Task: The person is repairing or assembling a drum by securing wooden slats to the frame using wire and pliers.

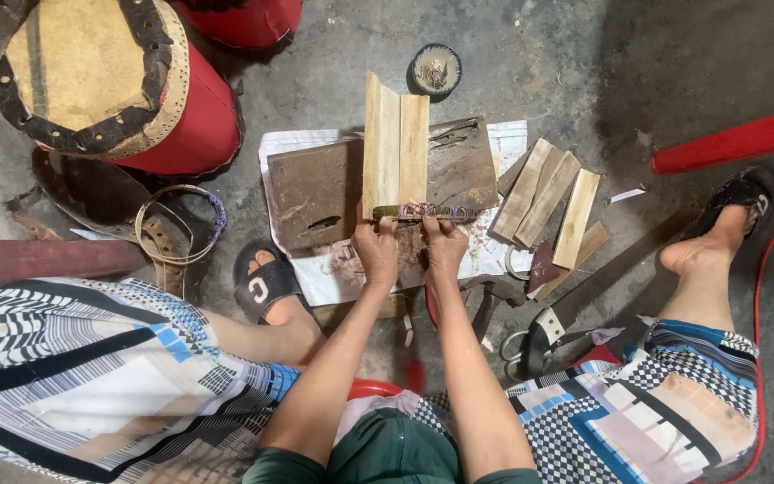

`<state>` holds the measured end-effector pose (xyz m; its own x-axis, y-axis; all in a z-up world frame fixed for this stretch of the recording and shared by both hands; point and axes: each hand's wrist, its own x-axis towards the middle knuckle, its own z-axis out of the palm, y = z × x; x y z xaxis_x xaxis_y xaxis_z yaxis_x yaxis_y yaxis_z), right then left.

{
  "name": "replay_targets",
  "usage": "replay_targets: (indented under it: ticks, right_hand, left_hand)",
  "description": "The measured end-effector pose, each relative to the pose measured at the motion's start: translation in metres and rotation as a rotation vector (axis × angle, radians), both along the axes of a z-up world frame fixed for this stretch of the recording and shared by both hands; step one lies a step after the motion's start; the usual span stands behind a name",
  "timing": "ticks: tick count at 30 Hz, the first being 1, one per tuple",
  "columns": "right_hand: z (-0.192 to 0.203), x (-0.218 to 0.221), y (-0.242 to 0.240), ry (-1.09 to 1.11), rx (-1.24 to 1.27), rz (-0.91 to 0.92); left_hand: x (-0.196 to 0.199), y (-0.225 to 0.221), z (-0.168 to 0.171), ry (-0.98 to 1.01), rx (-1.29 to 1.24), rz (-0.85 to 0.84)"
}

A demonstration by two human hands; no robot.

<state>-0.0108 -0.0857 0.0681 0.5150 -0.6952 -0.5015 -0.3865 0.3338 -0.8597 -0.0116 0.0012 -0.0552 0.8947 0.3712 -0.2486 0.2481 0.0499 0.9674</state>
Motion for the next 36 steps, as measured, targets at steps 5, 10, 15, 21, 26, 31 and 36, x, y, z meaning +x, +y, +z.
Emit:
replay_targets:
  ticks: [5,10,15,21,26,31,36]
  right_hand:
    - [0.013,0.003,0.003,0.007,0.007,-0.008]
    - [0.009,0.006,0.001,0.032,-0.016,0.009]
    - [0.011,0.007,-0.003,0.056,-0.028,0.034]
    - [0.03,0.009,-0.004,0.062,-0.049,0.046]
    - [0.012,0.005,0.001,0.059,-0.065,0.011]
    - [0.013,0.002,0.003,0.053,-0.059,-0.007]
    - [0.004,0.002,0.0,0.132,-0.069,0.005]
  left_hand:
    - [0.0,-0.001,-0.02,-0.001,0.142,-0.019]
    - [0.019,0.003,0.132,0.003,0.112,-0.054]
    - [0.02,0.005,0.143,0.04,0.143,-0.127]
    - [0.022,0.003,0.171,-0.014,0.189,-0.16]
    - [0.022,0.003,0.168,-0.026,0.207,-0.152]
    - [0.025,0.004,0.186,-0.05,0.208,-0.149]
    - [0.028,0.006,0.208,-0.03,0.224,-0.194]
